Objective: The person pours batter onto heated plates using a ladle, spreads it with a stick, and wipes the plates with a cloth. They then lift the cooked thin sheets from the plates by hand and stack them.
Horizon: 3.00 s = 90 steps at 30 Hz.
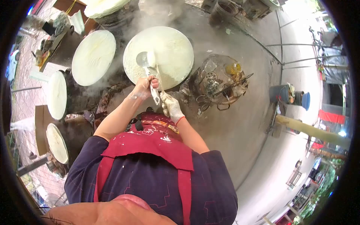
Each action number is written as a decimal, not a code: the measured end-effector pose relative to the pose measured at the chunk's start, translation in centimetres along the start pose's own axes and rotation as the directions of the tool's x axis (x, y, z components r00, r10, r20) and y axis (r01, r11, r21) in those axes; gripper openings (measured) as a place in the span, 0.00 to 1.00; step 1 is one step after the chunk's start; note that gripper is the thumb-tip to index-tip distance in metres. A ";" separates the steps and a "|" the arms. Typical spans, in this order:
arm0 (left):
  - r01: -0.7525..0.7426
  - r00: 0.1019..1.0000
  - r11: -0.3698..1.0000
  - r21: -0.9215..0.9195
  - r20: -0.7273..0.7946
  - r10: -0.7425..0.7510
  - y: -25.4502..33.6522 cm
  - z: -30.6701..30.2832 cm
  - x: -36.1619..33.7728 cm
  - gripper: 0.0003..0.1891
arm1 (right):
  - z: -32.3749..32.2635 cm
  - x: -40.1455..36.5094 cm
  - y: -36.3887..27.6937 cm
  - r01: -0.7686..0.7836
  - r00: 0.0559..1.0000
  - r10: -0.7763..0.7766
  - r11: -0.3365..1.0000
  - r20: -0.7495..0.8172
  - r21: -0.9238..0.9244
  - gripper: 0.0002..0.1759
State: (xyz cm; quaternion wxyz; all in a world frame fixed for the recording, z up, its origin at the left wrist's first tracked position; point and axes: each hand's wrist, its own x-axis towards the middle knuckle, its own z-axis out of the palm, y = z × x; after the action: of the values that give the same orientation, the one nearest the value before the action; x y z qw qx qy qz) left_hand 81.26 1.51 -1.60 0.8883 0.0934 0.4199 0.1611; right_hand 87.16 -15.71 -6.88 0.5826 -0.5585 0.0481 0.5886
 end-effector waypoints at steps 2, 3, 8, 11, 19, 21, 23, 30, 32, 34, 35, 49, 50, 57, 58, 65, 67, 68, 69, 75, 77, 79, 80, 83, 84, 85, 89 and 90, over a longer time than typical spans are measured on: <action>0.021 0.996 0.973 -0.228 0.092 0.000 0.8 -0.7 -0.3 0.06 | -0.4 -1.3 -3.3 -0.155 0.980 0.152 0.988 0.128 0.019 0.17; 0.140 0.925 0.913 -0.383 0.378 0.017 2.5 -3.1 -1.2 0.08 | -0.9 -1.9 -4.9 -0.011 0.995 0.010 1.000 0.095 0.014 0.17; -0.004 0.866 0.964 -0.264 0.481 0.136 4.7 -6.2 -12.0 0.15 | -7.5 3.4 -5.8 0.272 0.954 -0.296 0.920 -0.045 -0.282 0.19; -0.162 0.905 0.973 -0.161 0.369 0.212 6.9 -5.8 -15.9 0.16 | -5.5 3.6 -2.5 0.281 0.938 -0.188 0.905 0.293 -0.320 0.23; -0.258 0.911 0.849 -0.461 0.177 0.373 8.1 -17.7 -29.3 0.17 | -1.5 0.7 1.4 0.385 0.917 -0.395 0.823 0.066 -0.417 0.19; -0.420 0.849 0.811 -0.407 0.138 0.510 8.0 -22.7 -33.5 0.17 | 4.4 -2.5 5.4 0.487 0.866 -0.337 0.735 0.369 -0.471 0.20; -0.523 0.798 0.766 -0.373 0.099 0.594 8.3 -27.9 -37.7 0.16 | 11.1 -4.0 9.6 0.495 0.846 -0.250 0.694 0.470 -0.523 0.22; -0.833 0.543 0.541 -0.117 -0.359 0.759 7.2 -41.6 -52.7 0.13 | 37.9 -1.9 17.8 0.275 0.785 0.210 0.725 0.583 -0.632 0.32; -0.879 0.458 0.463 -0.113 -0.472 0.753 5.3 -44.5 -55.5 0.14 | 44.5 -1.0 21.7 0.277 0.702 0.312 0.709 0.640 -0.649 0.32; -0.920 0.354 0.386 -0.073 -0.580 0.733 4.0 -45.7 -58.0 0.15 | 51.7 -1.8 24.3 0.223 0.625 0.473 0.655 0.622 -0.722 0.25; -0.937 0.314 0.340 -0.078 -0.612 0.725 2.9 -46.8 -58.7 0.15 | 55.2 -1.5 25.9 0.254 0.595 0.509 0.616 0.622 -0.746 0.21; -0.805 -0.052 -0.567 -0.172 -0.933 0.356 -3.5 -45.1 -58.4 0.16 | 92.1 15.0 46.0 0.778 0.215 0.409 0.477 0.887 -0.409 0.07; -0.762 -0.081 -0.629 -0.153 -0.942 0.327 -3.3 -44.5 -58.3 0.16 | 93.3 11.5 45.2 0.734 0.219 0.453 0.508 0.864 -0.451 0.13; -0.564 -0.316 -0.816 -0.129 -0.879 0.357 -0.6 -41.1 -58.2 0.17 | 98.0 12.5 49.7 0.859 0.163 0.564 0.322 0.809 -0.398 0.16; -0.571 -0.309 -0.817 -0.082 -0.900 0.306 -0.9 -40.6 -58.1 0.17 | 98.6 10.8 49.1 0.849 0.177 0.617 0.298 0.767 -0.436 0.16; -0.498 -0.325 -0.864 0.074 -0.940 0.107 -5.0 -39.2 -56.4 0.18 | 96.7 -8.8 46.9 0.972 -0.120 0.616 0.233 0.779 -0.035 0.17; -0.535 -0.320 -0.828 0.166 -0.947 0.017 -6.6 -39.0 -55.8 0.17 | 94.5 -14.3 47.5 0.944 -0.252 0.623 0.326 0.741 0.048 0.20; -0.549 -0.326 -0.810 0.207 -0.945 -0.020 -7.5 -38.8 -55.5 0.17 | 93.1 -17.5 47.8 0.938 -0.345 0.606 0.188 0.717 0.293 0.21; -0.563 -0.335 -0.789 0.247 -0.940 -0.055 -8.1 -38.5 -55.1 0.16 | 91.7 -20.1 48.1 0.901 -0.420 0.603 0.189 0.678 0.389 0.21; -0.580 -0.370 -0.673 0.459 -0.884 -0.284 -21.6 -33.7 -53.1 0.12 | 75.0 -38.5 47.5 0.703 -0.624 0.685 0.285 0.375 0.652 0.21; -0.585 -0.338 -0.632 0.508 -0.861 -0.379 -24.9 -31.6 -52.9 0.12 | 70.2 -43.3 47.4 0.646 -0.701 0.673 0.459 0.236 0.610 0.22; -0.626 -0.269 -0.565 0.538 -0.829 -0.491 -27.3 -29.8 -52.7 0.12 | 66.5 -47.1 48.1 0.744 -0.655 0.737 0.588 0.169 0.318 0.25; -0.624 -0.252 -0.562 0.543 -0.820 -0.514 -28.5 -29.0 -52.3 0.12 | 64.8 -48.7 48.8 0.742 -0.671 0.724 0.650 0.161 0.167 0.26; -0.602 -0.210 -0.557 0.573 -0.786 -0.582 -31.7 -27.5 -50.6 0.12 | 61.1 -55.0 49.5 0.807 -0.579 0.809 0.587 0.100 -0.068 0.25; -0.582 -0.212 -0.550 0.599 -0.765 -0.608 -32.2 -27.2 -50.2 0.11 | 60.0 -56.7 50.6 0.801 -0.578 0.812 0.584 0.083 -0.132 0.24; -0.562 -0.215 -0.541 0.625 -0.742 -0.635 -32.7 -27.0 -49.8 0.11 | 59.1 -58.0 52.4 0.807 -0.567 0.823 0.565 0.037 -0.171 0.24; -0.432 -0.210 -0.602 0.671 -0.724 -0.657 -34.3 -27.3 -48.6 0.12 | 54.7 -58.5 64.4 0.757 -0.583 0.799 0.466 -0.150 -0.458 0.25; -0.388 -0.216 -0.609 0.692 -0.710 -0.670 -34.5 -27.4 -48.4 0.12 | 53.0 -57.6 67.7 0.752 -0.581 0.796 0.446 -0.170 -0.485 0.24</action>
State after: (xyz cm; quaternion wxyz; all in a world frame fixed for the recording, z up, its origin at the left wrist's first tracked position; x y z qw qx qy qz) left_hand 38.34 -47.39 5.47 0.3237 0.3538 -0.1752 -0.8599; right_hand -12.17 -36.07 13.67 -0.3444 0.2238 -0.6142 0.6738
